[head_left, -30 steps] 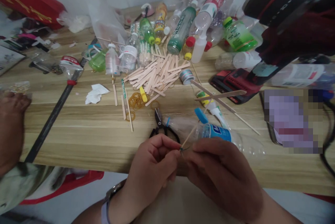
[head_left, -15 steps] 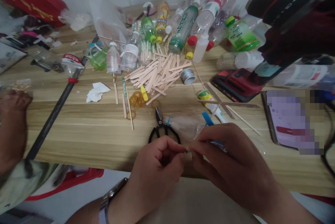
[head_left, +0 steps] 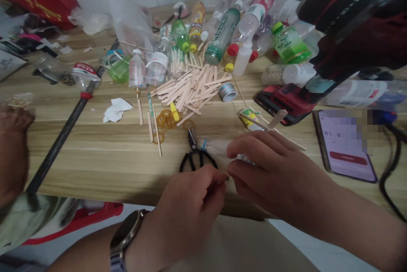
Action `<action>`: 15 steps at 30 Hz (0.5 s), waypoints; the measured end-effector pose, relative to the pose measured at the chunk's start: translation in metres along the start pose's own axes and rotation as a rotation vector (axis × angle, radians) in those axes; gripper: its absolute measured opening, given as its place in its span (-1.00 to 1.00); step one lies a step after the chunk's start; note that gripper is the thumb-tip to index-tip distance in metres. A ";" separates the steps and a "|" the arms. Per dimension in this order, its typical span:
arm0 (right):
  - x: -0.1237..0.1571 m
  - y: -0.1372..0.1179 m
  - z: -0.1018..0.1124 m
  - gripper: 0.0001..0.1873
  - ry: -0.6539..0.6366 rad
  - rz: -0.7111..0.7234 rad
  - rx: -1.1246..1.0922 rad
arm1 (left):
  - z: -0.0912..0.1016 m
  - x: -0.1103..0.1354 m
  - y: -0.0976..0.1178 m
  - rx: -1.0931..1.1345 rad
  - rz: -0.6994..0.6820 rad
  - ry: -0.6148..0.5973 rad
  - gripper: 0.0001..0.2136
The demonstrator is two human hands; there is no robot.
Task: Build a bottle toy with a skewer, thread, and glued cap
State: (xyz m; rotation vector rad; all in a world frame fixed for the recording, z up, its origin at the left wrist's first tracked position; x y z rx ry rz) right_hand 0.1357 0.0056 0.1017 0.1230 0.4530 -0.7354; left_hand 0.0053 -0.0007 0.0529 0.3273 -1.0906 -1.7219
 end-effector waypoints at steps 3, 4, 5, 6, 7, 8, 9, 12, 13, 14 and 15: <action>-0.004 0.001 -0.002 -0.72 -0.048 0.045 -0.044 | 0.002 0.001 0.003 -0.067 -0.051 -0.010 -0.86; -0.004 0.002 -0.003 -0.72 -0.072 0.061 -0.060 | 0.003 0.001 0.004 -0.078 -0.062 -0.014 -0.86; -0.004 0.002 -0.005 -0.72 -0.097 0.074 -0.076 | 0.004 0.000 0.005 -0.090 -0.071 -0.017 -0.85; -0.005 0.002 -0.006 -0.73 -0.116 0.084 -0.088 | 0.005 0.000 0.006 -0.106 -0.078 -0.021 -0.84; -0.005 0.003 -0.006 -0.74 -0.129 0.088 -0.093 | 0.006 -0.001 0.008 -0.125 -0.083 -0.027 -0.84; -0.005 0.003 -0.006 -0.75 -0.129 0.087 -0.092 | 0.007 -0.001 0.009 -0.145 -0.090 -0.033 -0.84; -0.005 0.004 -0.007 -0.75 -0.130 0.085 -0.088 | 0.007 -0.001 0.010 -0.166 -0.099 -0.034 -0.84; -0.006 0.004 -0.007 -0.73 -0.129 0.084 -0.093 | 0.009 0.000 0.013 -0.224 -0.142 -0.018 -0.83; -0.007 0.004 -0.007 -0.73 -0.130 0.083 -0.105 | 0.009 0.001 0.014 -0.248 -0.169 -0.010 -0.82; -0.008 0.005 -0.007 -0.74 -0.134 0.079 -0.121 | 0.009 0.003 0.014 -0.281 -0.202 -0.003 -0.81; -0.009 0.006 -0.007 -0.75 -0.141 0.074 -0.137 | 0.008 0.004 0.015 -0.320 -0.245 -0.001 -0.80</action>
Point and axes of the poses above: each hand's wrist, its own x-axis away from the middle knuckle, its own z-axis out of the back of the hand, y = z × x, the point moved 6 cm from there along -x, towards the middle knuckle, and after that the axes turned 2 degrees about x, right-handed, at the moved point
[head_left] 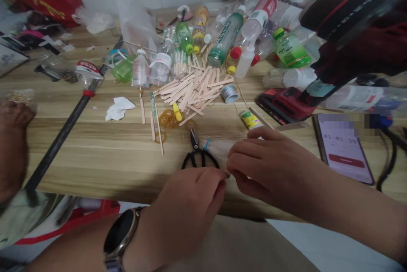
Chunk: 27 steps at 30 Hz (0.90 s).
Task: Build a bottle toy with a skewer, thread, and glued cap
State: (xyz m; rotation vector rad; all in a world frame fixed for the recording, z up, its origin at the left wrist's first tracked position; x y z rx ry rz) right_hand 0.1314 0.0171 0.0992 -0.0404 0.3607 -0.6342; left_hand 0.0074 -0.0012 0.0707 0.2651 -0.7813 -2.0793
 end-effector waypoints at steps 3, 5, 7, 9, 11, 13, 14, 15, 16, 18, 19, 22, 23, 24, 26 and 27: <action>-0.005 0.002 0.000 -0.79 -0.057 -0.007 -0.074 | -0.003 0.003 0.007 -0.145 -0.148 -0.015 -0.77; -0.008 0.004 -0.003 -0.79 -0.144 -0.031 -0.136 | -0.006 0.005 0.012 -0.235 -0.238 -0.036 -0.75; -0.012 0.006 -0.007 -0.78 -0.261 -0.081 -0.190 | -0.007 0.006 0.017 -0.298 -0.313 -0.041 -0.74; -0.017 0.008 -0.010 -0.77 -0.377 -0.132 -0.223 | -0.007 0.007 0.022 -0.351 -0.370 -0.018 -0.73; -0.023 0.007 -0.011 -0.75 -0.473 -0.146 -0.233 | -0.006 0.009 0.027 -0.399 -0.426 0.020 -0.70; -0.028 0.006 -0.010 -0.73 -0.554 -0.157 -0.207 | -0.006 0.010 0.031 -0.434 -0.466 0.066 -0.65; -0.029 0.005 -0.011 -0.72 -0.589 -0.156 -0.193 | -0.005 0.011 0.032 -0.445 -0.477 0.086 -0.64; -0.030 0.005 -0.011 -0.70 -0.608 -0.145 -0.182 | -0.005 0.011 0.033 -0.452 -0.488 0.105 -0.63; -0.029 0.004 -0.011 -0.69 -0.599 -0.125 -0.175 | -0.005 0.012 0.035 -0.460 -0.498 0.125 -0.62; -0.028 0.001 -0.008 -0.66 -0.486 -0.057 -0.177 | -0.007 0.014 0.037 -0.474 -0.514 0.159 -0.61; -0.027 0.000 -0.006 -0.65 -0.404 -0.025 -0.181 | -0.007 0.016 0.038 -0.483 -0.519 0.191 -0.61; -0.022 -0.002 -0.002 -0.63 -0.275 0.003 -0.179 | -0.007 0.023 0.040 -0.517 -0.526 0.316 -0.66; -0.021 -0.003 -0.004 -0.61 -0.301 -0.004 -0.174 | -0.008 0.025 0.040 -0.526 -0.533 0.345 -0.67; -0.022 -0.003 -0.005 -0.60 -0.341 -0.017 -0.169 | -0.009 0.026 0.039 -0.533 -0.532 0.356 -0.68; -0.026 -0.004 -0.006 -0.61 -0.399 -0.052 -0.152 | -0.011 0.026 0.036 -0.530 -0.528 0.341 -0.70; -0.030 -0.004 -0.004 -0.65 -0.404 -0.074 -0.133 | -0.010 0.025 0.034 -0.522 -0.516 0.345 -0.72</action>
Point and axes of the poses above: each hand's wrist, its own x-axis away from the middle knuckle, its own z-axis out of the back of the hand, y = z × x, the point moved 6 cm from there along -x, towards the middle knuckle, and after that the axes turned 2 degrees about x, right-handed, at the moved point
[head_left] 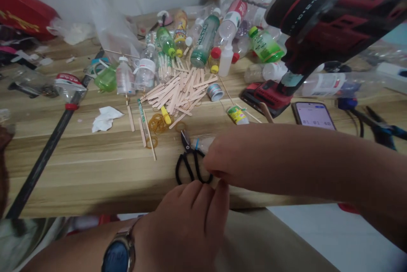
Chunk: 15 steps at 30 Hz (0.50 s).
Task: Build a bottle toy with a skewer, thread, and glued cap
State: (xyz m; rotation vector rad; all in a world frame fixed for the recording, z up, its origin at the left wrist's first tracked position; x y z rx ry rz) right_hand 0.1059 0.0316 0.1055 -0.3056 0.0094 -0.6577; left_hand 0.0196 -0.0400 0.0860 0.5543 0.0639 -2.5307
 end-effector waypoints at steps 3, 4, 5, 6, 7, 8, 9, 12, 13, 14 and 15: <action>-0.003 -0.003 0.018 -0.80 0.085 -0.055 0.058 | 0.004 -0.004 -0.015 0.058 0.069 0.043 -0.79; -0.002 -0.005 0.026 -0.82 0.144 -0.063 0.062 | 0.006 -0.006 -0.022 0.095 0.120 0.055 -0.80; 0.002 -0.006 0.035 -0.84 0.221 -0.077 0.052 | 0.008 -0.008 -0.032 0.135 0.201 0.057 -0.81; 0.008 -0.006 0.043 -0.85 0.322 -0.099 0.031 | 0.010 -0.010 -0.041 0.185 0.295 0.050 -0.82; 0.015 -0.006 0.051 -0.85 0.443 -0.126 -0.004 | 0.011 -0.011 -0.051 0.242 0.403 0.045 -0.83; 0.025 -0.003 0.055 -0.82 0.557 -0.186 -0.027 | 0.011 -0.010 -0.060 0.303 0.518 0.048 -0.84; 0.034 -0.001 0.056 -0.79 0.678 -0.232 -0.056 | 0.010 -0.008 -0.067 0.378 0.625 0.054 -0.85; 0.048 0.011 0.030 -0.81 0.783 -0.368 -0.232 | 0.001 -0.002 -0.080 0.660 0.872 0.096 -0.88; 0.046 0.014 0.015 -0.83 0.732 -0.394 -0.322 | -0.004 0.001 -0.082 0.759 0.937 0.111 -0.89; 0.045 0.016 0.002 -0.85 0.740 -0.427 -0.394 | -0.010 0.003 -0.083 0.856 0.996 0.122 -0.91; 0.042 0.017 -0.011 -0.84 0.723 -0.447 -0.473 | -0.015 0.004 -0.084 0.945 1.047 0.137 -0.91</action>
Point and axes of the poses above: each hand's wrist, its own x-axis away from the middle knuckle, its own z-axis out of the back of the hand, y = z × x, the point moved 6 cm from there along -x, towards the middle knuckle, and after that the axes turned 2 degrees about x, right-handed, at the moved point
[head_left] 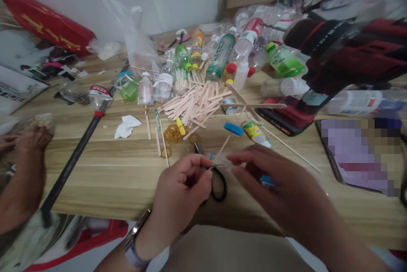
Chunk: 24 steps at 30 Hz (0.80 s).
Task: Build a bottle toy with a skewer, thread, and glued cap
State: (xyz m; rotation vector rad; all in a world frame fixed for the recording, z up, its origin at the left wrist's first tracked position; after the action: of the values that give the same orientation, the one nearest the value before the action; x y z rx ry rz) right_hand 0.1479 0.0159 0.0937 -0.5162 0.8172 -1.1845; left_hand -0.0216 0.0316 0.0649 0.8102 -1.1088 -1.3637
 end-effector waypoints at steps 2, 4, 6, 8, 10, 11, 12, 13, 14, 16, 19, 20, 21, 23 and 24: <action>0.006 0.008 -0.015 -0.74 0.020 -0.075 -0.129 | -0.005 -0.002 -0.007 0.143 0.087 -0.012 -0.91; 0.008 0.012 -0.029 -0.66 -0.029 -0.154 -0.263 | -0.009 -0.005 -0.011 0.234 0.152 -0.027 -0.89; 0.007 0.013 -0.038 -0.66 -0.093 -0.228 -0.402 | -0.013 -0.006 -0.013 0.287 0.204 -0.048 -0.88; 0.005 0.016 -0.039 -0.72 -0.102 -0.274 -0.488 | -0.016 -0.006 -0.014 0.322 0.251 -0.059 -0.86; 0.003 0.019 -0.038 -0.79 -0.084 -0.294 -0.503 | -0.018 -0.006 -0.016 0.348 0.278 -0.058 -0.85; 0.003 0.021 -0.038 -0.81 -0.083 -0.303 -0.493 | -0.019 -0.005 -0.017 0.357 0.289 -0.054 -0.85; 0.003 0.023 -0.039 -0.81 -0.086 -0.315 -0.485 | -0.019 -0.005 -0.019 0.365 0.296 -0.049 -0.85; 0.003 0.025 -0.040 -0.80 -0.093 -0.336 -0.486 | -0.020 -0.004 -0.020 0.374 0.297 -0.048 -0.85; 0.003 0.028 -0.042 -0.78 -0.108 -0.362 -0.495 | -0.021 -0.004 -0.020 0.381 0.297 -0.047 -0.85; 0.003 0.031 -0.046 -0.75 -0.138 -0.417 -0.535 | -0.023 -0.004 -0.022 0.390 0.296 -0.051 -0.84; 0.003 0.032 -0.050 -0.73 -0.182 -0.482 -0.628 | -0.025 -0.005 -0.023 0.392 0.292 -0.054 -0.85; 0.003 0.032 -0.051 -0.73 -0.193 -0.495 -0.660 | -0.025 -0.005 -0.024 0.390 0.290 -0.050 -0.85; 0.003 0.031 -0.052 -0.74 -0.201 -0.508 -0.691 | -0.025 -0.005 -0.024 0.387 0.284 -0.045 -0.84; 0.002 0.031 -0.052 -0.76 -0.197 -0.525 -0.743 | -0.024 -0.004 -0.026 0.373 0.276 -0.036 -0.83; 0.002 0.031 -0.052 -0.76 -0.187 -0.529 -0.759 | -0.024 -0.004 -0.026 0.364 0.272 -0.034 -0.82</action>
State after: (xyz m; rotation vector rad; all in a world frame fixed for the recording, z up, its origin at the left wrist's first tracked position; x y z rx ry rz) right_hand 0.1263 0.0267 0.0387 -1.5164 0.9897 -1.2472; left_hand -0.0072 0.0292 0.0323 0.8596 -1.4624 -0.9648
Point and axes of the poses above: each hand's wrist, its own x-axis away from the middle knuckle, its own z-axis out of the back of the hand, y = z × x, the point moved 6 cm from there along -x, towards the middle knuckle, and after that the axes turned 2 degrees about x, right-handed, at the moved point
